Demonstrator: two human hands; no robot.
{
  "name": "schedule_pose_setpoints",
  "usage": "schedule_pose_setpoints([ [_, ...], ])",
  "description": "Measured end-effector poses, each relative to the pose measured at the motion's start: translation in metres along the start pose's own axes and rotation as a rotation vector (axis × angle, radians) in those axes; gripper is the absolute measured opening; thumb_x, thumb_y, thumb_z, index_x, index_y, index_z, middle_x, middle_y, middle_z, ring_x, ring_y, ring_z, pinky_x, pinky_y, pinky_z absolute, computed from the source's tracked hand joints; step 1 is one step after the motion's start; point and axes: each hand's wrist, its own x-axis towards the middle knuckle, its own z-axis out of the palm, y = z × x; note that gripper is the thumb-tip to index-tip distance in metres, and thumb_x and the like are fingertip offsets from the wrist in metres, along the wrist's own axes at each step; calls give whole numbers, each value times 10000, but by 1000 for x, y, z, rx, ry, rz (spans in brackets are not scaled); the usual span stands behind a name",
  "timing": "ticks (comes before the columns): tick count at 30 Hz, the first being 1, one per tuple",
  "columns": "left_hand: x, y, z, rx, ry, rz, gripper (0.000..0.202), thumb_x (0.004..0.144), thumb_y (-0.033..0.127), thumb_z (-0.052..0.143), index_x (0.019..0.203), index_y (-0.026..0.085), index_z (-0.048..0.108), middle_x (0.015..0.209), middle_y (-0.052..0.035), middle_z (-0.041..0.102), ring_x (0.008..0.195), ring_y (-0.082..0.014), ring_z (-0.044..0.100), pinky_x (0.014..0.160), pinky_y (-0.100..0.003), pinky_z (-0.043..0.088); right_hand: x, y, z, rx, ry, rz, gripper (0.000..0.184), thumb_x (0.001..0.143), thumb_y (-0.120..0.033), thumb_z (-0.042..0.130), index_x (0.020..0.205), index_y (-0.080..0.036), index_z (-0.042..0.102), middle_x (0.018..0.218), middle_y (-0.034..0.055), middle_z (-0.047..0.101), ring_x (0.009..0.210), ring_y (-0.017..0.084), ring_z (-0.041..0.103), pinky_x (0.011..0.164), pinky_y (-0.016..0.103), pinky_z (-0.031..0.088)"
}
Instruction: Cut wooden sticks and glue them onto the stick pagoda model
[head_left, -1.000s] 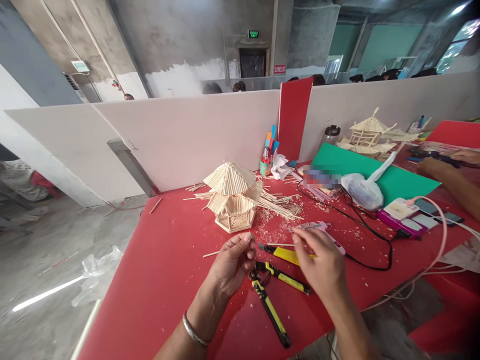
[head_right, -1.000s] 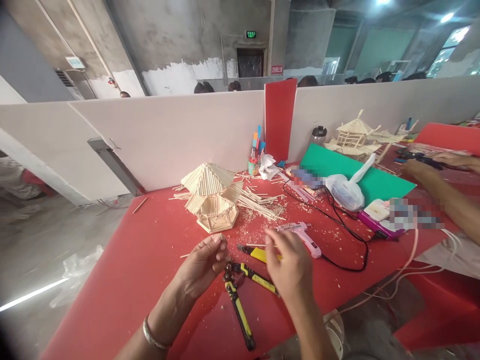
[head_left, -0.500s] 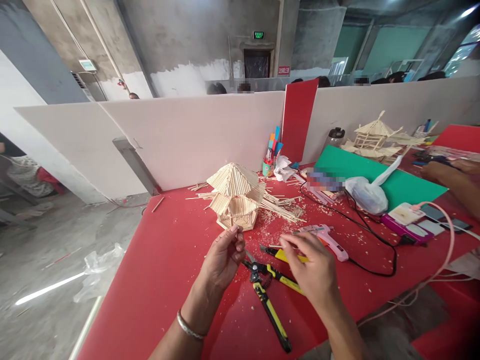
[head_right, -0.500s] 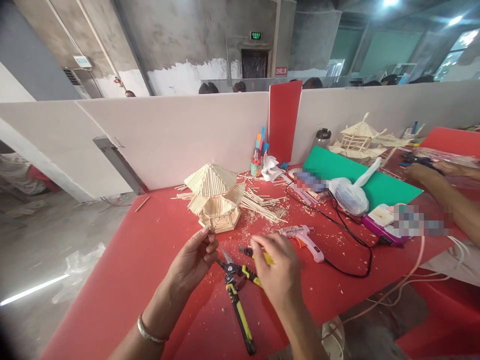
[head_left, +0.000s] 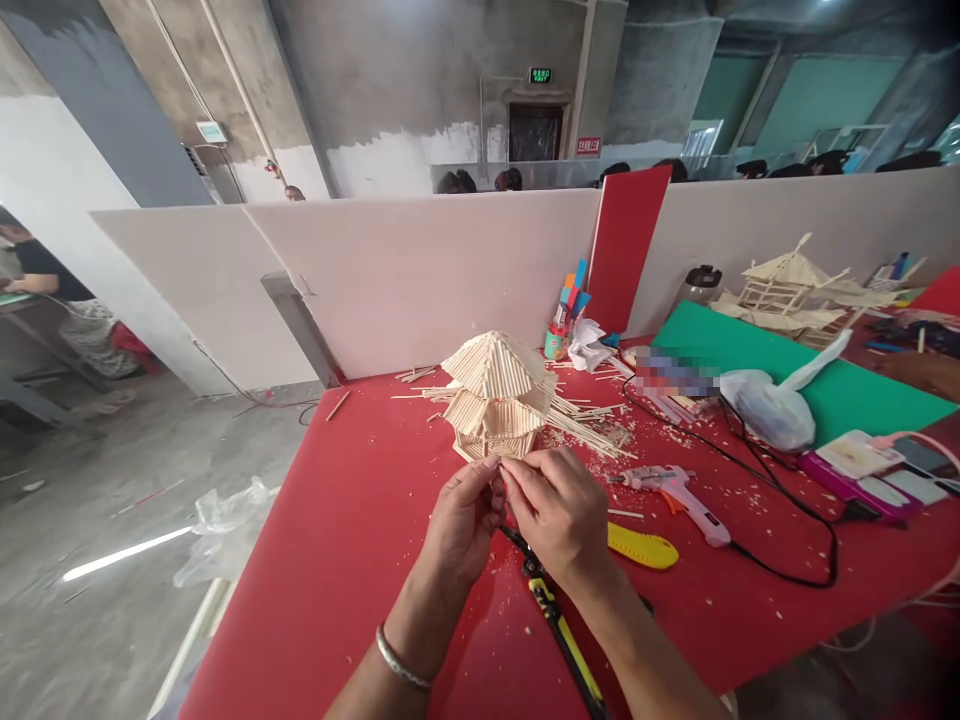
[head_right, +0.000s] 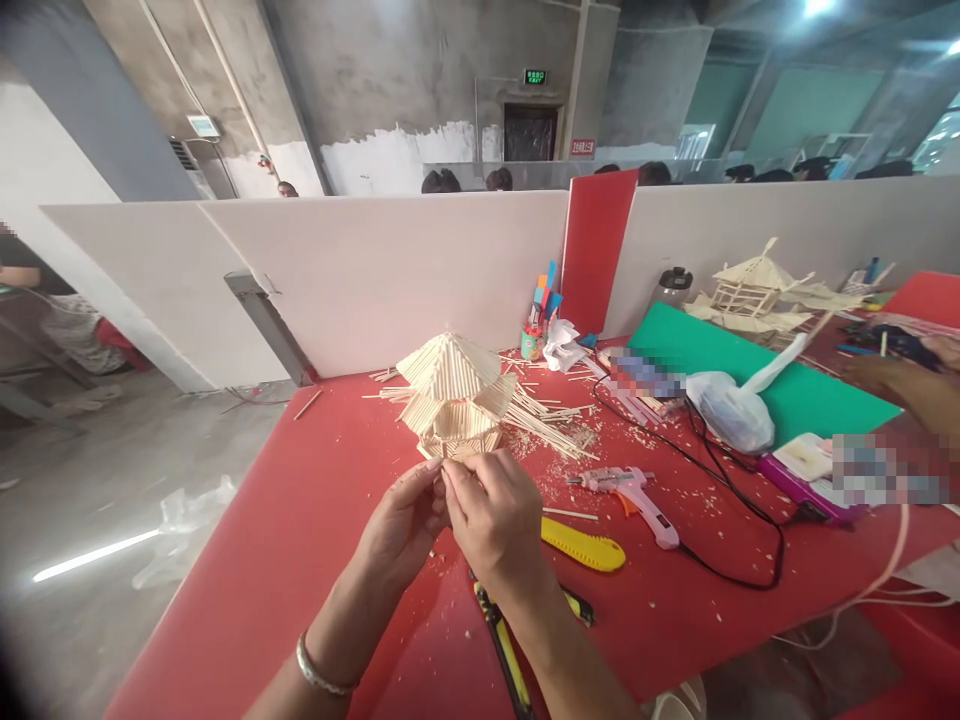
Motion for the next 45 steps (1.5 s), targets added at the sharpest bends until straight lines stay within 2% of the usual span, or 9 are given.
schedule_pose_setpoints([
  [8,1,2,-3,54,19,63,369,633,372,834,608,148,541,523,58,455,469,-51,389,455,-191,319,5,1,4,-9,-47,-66,160,868,-117,595,971,-193,691,770,30,640,766,163,557,683,294,449],
  [17,-1,4,-2,59,56,125,339,645,364,832,619,134,584,532,45,483,478,-49,402,468,-184,320,11,-1,12,4,-29,-43,139,904,-151,552,922,-198,681,742,37,620,753,158,561,695,287,453],
  [27,-1,8,-3,96,95,138,302,659,347,802,592,138,594,534,30,504,474,-61,419,469,-198,328,10,2,11,11,-59,-83,184,896,-130,571,1030,-193,681,787,46,654,807,169,577,717,292,461],
  [39,-2,6,-2,237,151,282,319,659,388,793,560,140,620,514,22,504,448,-66,412,448,-217,304,11,4,11,15,-82,-106,172,900,-140,573,1017,-185,690,795,47,651,808,173,560,725,289,447],
  [45,-5,4,0,230,135,297,194,676,272,726,798,121,726,564,20,547,462,-74,435,456,-220,324,12,4,14,47,-43,-61,151,910,-163,572,999,-183,693,766,41,632,782,158,554,698,273,438],
])
